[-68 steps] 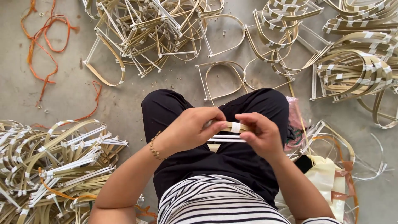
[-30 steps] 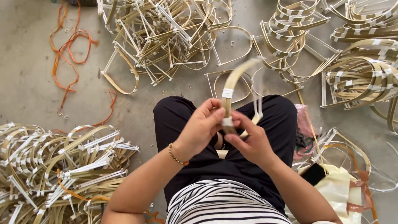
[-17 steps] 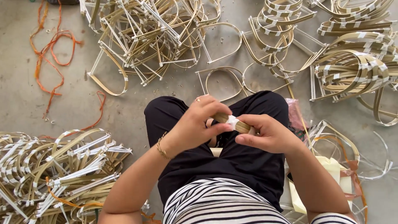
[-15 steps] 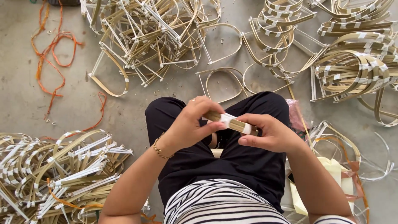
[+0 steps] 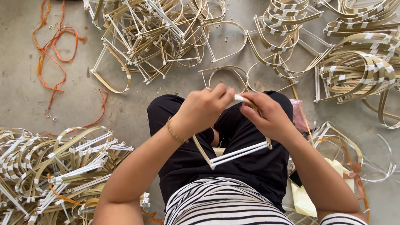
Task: Assembling curved bamboo frame components into structured parts using hand tools and manual manipulation.
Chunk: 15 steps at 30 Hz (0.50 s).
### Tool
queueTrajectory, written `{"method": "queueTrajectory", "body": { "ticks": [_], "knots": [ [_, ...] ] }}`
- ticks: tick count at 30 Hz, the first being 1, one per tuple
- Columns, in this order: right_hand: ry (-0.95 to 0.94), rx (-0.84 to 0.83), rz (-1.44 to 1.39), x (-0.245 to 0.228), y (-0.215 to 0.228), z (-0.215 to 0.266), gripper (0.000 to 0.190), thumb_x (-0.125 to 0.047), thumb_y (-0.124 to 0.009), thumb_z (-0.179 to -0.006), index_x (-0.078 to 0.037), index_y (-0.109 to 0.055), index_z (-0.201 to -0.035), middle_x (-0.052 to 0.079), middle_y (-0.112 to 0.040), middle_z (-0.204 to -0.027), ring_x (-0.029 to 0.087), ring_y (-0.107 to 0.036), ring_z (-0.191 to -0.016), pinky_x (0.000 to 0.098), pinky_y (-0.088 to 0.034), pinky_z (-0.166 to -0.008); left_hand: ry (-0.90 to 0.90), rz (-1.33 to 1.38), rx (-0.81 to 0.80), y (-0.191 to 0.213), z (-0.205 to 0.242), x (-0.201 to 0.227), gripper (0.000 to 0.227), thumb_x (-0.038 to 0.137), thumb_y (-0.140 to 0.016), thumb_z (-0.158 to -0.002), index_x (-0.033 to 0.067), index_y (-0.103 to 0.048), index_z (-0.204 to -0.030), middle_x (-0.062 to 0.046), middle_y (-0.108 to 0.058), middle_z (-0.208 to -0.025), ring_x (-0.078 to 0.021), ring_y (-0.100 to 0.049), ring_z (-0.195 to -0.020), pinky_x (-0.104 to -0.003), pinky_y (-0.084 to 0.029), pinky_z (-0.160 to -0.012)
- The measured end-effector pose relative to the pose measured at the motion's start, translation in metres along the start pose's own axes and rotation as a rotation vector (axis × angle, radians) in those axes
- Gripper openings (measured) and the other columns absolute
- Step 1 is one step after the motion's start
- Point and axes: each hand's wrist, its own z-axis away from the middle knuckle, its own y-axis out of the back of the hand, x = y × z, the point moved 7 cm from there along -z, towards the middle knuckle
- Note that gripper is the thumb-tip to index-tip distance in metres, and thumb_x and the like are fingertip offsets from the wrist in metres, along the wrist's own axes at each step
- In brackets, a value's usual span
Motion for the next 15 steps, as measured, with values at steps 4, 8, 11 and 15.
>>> {"method": "queueTrajectory", "body": {
  "ticks": [4,8,11,15],
  "knots": [
    [0.378,0.148,0.789,-0.011,-0.007,-0.029,0.027,-0.025,-0.067,-0.098,-0.007,-0.07,-0.117,0.012,-0.064,-0.102,0.026,-0.065,-0.086,0.0366,-0.053,-0.076,0.067,-0.024,-0.239,-0.089,-0.007,-0.042,0.017,0.009,-0.064,-0.09,0.0066,-0.067,-0.106,-0.007,-0.063,-0.097,-0.0258,-0.071,-0.078,-0.038,-0.059,-0.066],
    [0.14,-0.004,1.059,0.043,-0.015,-0.068,0.024,-0.032,-0.065,-0.096,-0.01,-0.072,-0.099,0.014,-0.066,-0.092,0.035,-0.067,-0.087,0.0463,-0.054,-0.076,0.108,-0.004,-0.428,-0.161,-0.001,-0.078,0.011,0.012,-0.066,-0.085,0.006,-0.074,-0.09,-0.014,-0.069,-0.094,-0.0305,-0.073,-0.085,-0.041,-0.06,-0.071],
    [0.141,-0.118,1.135,0.06,-0.028,-0.085,0.026,-0.034,-0.065,-0.097,-0.009,-0.073,-0.094,0.014,-0.068,-0.089,0.037,-0.068,-0.086,0.048,-0.054,-0.075,0.179,0.022,-0.579,-0.187,0.009,-0.091,0.012,0.011,-0.065,-0.085,0.0059,-0.076,-0.085,-0.017,-0.072,-0.09,-0.0336,-0.073,-0.084,-0.043,-0.06,-0.071],
    [0.087,-0.097,1.298,0.081,-0.045,-0.089,0.022,-0.03,-0.067,-0.093,-0.011,-0.077,-0.088,0.016,-0.069,-0.092,0.038,-0.071,-0.08,0.0472,-0.057,-0.071,0.204,-0.026,-0.527,-0.201,0.029,-0.097,0.011,0.008,-0.065,-0.081,0.0067,-0.076,-0.08,-0.016,-0.073,-0.082,-0.035,-0.074,-0.08,-0.044,-0.061,-0.069]
  ]
}}
